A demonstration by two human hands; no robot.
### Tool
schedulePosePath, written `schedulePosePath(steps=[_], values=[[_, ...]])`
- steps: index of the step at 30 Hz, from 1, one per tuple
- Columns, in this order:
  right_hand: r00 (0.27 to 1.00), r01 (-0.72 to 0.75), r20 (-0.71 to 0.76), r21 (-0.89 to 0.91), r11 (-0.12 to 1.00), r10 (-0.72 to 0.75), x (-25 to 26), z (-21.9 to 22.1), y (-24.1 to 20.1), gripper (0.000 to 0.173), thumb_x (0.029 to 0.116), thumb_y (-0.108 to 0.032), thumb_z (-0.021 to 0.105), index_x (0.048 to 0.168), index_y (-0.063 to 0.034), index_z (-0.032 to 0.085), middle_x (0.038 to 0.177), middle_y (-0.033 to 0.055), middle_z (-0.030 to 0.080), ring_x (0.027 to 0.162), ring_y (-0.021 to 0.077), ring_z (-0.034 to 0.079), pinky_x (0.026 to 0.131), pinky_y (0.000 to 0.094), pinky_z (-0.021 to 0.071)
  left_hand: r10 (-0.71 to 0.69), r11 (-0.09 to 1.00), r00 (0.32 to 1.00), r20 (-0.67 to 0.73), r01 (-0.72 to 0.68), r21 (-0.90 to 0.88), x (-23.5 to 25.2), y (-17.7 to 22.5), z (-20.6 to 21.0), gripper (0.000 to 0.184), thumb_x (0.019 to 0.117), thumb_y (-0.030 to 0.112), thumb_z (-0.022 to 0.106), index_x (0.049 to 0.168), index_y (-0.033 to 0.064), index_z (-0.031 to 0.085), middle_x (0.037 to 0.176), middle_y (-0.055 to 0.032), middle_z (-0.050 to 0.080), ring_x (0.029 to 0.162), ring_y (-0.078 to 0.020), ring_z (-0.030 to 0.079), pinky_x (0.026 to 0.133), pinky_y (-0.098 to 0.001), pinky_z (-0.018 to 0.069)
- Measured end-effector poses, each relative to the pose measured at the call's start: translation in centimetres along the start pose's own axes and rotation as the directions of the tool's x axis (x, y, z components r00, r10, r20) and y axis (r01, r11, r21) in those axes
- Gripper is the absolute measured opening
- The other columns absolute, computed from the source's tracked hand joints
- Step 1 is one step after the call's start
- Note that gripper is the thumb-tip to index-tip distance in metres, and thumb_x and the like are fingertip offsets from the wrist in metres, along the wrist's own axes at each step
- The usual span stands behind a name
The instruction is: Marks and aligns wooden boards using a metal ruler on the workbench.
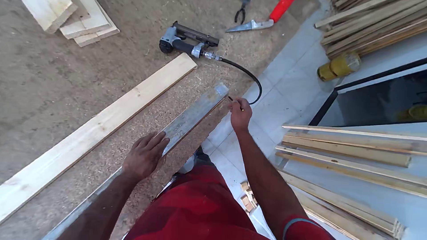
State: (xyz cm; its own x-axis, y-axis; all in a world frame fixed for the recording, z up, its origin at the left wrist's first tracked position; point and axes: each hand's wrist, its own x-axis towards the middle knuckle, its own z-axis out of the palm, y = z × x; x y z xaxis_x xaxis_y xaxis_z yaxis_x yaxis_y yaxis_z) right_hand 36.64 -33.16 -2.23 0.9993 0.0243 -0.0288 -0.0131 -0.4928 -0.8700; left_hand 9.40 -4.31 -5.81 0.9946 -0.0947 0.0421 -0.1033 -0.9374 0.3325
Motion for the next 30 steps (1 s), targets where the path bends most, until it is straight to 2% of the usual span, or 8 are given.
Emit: schedulePosePath(steps=[4, 10, 16, 20, 23, 24, 27, 30], values=[[0.994, -0.105, -0.001, 0.092, 0.99, 0.105, 0.9, 1.6, 1.0, 0.024, 0.1029, -0.02, 0.051, 0.11, -0.005, 0.069, 0.09, 0.0056, 0.077, 0.077, 0.0156, 0.073, 0.073, 0.0371, 0.0615, -0.002, 1.0, 1.0, 0.018, 0.001, 0.013, -0.2, 0.0, 0.2, 0.046, 0.1064, 0.032, 0.036, 0.145, 0.0244, 0.06, 0.158, -0.0016, 0.049, 0.145, -0.0311, 0.046, 0.114, -0.0549, 0.0408], [0.993, -0.059, -0.093, 0.168, 0.984, 0.076, -0.5, 3.5, 1.2, 0.026, 0.1031, -0.017, 0.048, 0.108, -0.0018, 0.068, 0.088, 0.0071, 0.077, 0.077, 0.017, 0.074, 0.072, 0.0355, 0.0628, 0.011, 1.0, 0.998, 0.057, -0.011, -0.011, 0.1, -0.1, -0.1, 0.048, 0.1056, 0.03, 0.035, 0.146, 0.0212, 0.059, 0.158, -0.0059, 0.049, 0.145, -0.0335, 0.045, 0.116, -0.056, 0.0377], [0.993, 0.078, -0.095, 0.103, 0.992, -0.068, -8.4, 6.5, 0.2, 0.024, 0.1037, -0.013, 0.048, 0.108, 0.0004, 0.068, 0.087, 0.0084, 0.075, 0.077, 0.0161, 0.073, 0.07, 0.036, 0.0625, 0.005, 1.0, 0.997, 0.078, -0.004, -0.02, 0.1, -0.3, -0.2, 0.048, 0.1066, 0.03, 0.035, 0.148, 0.0217, 0.056, 0.16, -0.0058, 0.046, 0.147, -0.0336, 0.043, 0.116, -0.0563, 0.0367], [0.991, 0.045, 0.125, 0.083, 0.996, -0.055, -16.4, 7.6, -1.0, 0.027, 0.1019, -0.014, 0.046, 0.108, -0.0012, 0.069, 0.088, 0.008, 0.075, 0.075, 0.0159, 0.072, 0.066, 0.0375, 0.0622, 0.005, 1.0, 0.995, 0.095, -0.003, -0.017, 0.0, -0.2, -0.2, 0.048, 0.1061, 0.029, 0.035, 0.15, 0.0215, 0.055, 0.161, -0.0059, 0.044, 0.146, -0.0341, 0.043, 0.116, -0.0565, 0.0375], [0.848, -0.061, 0.529, 0.039, 0.997, 0.031, -21.1, 6.6, -2.9, 0.027, 0.1015, -0.016, 0.049, 0.106, -0.005, 0.073, 0.085, 0.0049, 0.075, 0.071, 0.0156, 0.07, 0.065, 0.0414, 0.0609, -0.008, 0.999, 0.997, 0.076, 0.011, -0.032, 0.1, -0.1, -0.6, 0.048, 0.1057, 0.029, 0.035, 0.148, 0.0222, 0.056, 0.159, -0.0071, 0.047, 0.143, -0.0369, 0.047, 0.111, -0.0594, 0.0396], [0.837, -0.085, 0.545, 0.052, 0.995, 0.043, -22.1, 6.2, -3.3, 0.025, 0.1008, -0.016, 0.051, 0.103, -0.0059, 0.073, 0.081, 0.0037, 0.074, 0.067, 0.0147, 0.069, 0.062, 0.0398, 0.0598, -0.014, 0.999, 0.996, 0.084, 0.017, -0.032, 0.1, -0.1, -0.7, 0.048, 0.1061, 0.029, 0.034, 0.149, 0.0231, 0.056, 0.16, -0.0064, 0.046, 0.143, -0.0365, 0.047, 0.112, -0.0591, 0.0395], [0.925, -0.04, 0.378, 0.217, 0.975, -0.046, -21.3, 4.2, -4.7, 0.021, 0.0976, -0.008, 0.052, 0.101, -0.0011, 0.071, 0.071, 0.0031, 0.068, 0.06, 0.0114, 0.064, 0.056, 0.0327, 0.0564, -0.025, 0.999, 0.998, 0.058, 0.028, -0.039, 0.1, -0.1, -0.8, 0.047, 0.105, 0.03, 0.036, 0.146, 0.0253, 0.058, 0.159, -0.004, 0.047, 0.144, -0.0347, 0.046, 0.112, -0.0588, 0.0396], [0.877, 0.207, 0.412, 0.142, 0.968, -0.248, -19.7, 1.2, -7.6, 0.018, 0.0989, -0.009, 0.055, 0.108, -0.0035, 0.069, 0.085, 0.0019, 0.069, 0.068, 0.0093, 0.064, 0.062, 0.0298, 0.0576, -0.104, 0.994, 0.994, -0.041, 0.103, -0.032, -1.1, 1.4, -0.4, 0.042, 0.0998, 0.035, 0.049, 0.138, 0.0313, 0.065, 0.156, -0.001, 0.051, 0.145, -0.032, 0.044, 0.115, -0.061, 0.0358]])
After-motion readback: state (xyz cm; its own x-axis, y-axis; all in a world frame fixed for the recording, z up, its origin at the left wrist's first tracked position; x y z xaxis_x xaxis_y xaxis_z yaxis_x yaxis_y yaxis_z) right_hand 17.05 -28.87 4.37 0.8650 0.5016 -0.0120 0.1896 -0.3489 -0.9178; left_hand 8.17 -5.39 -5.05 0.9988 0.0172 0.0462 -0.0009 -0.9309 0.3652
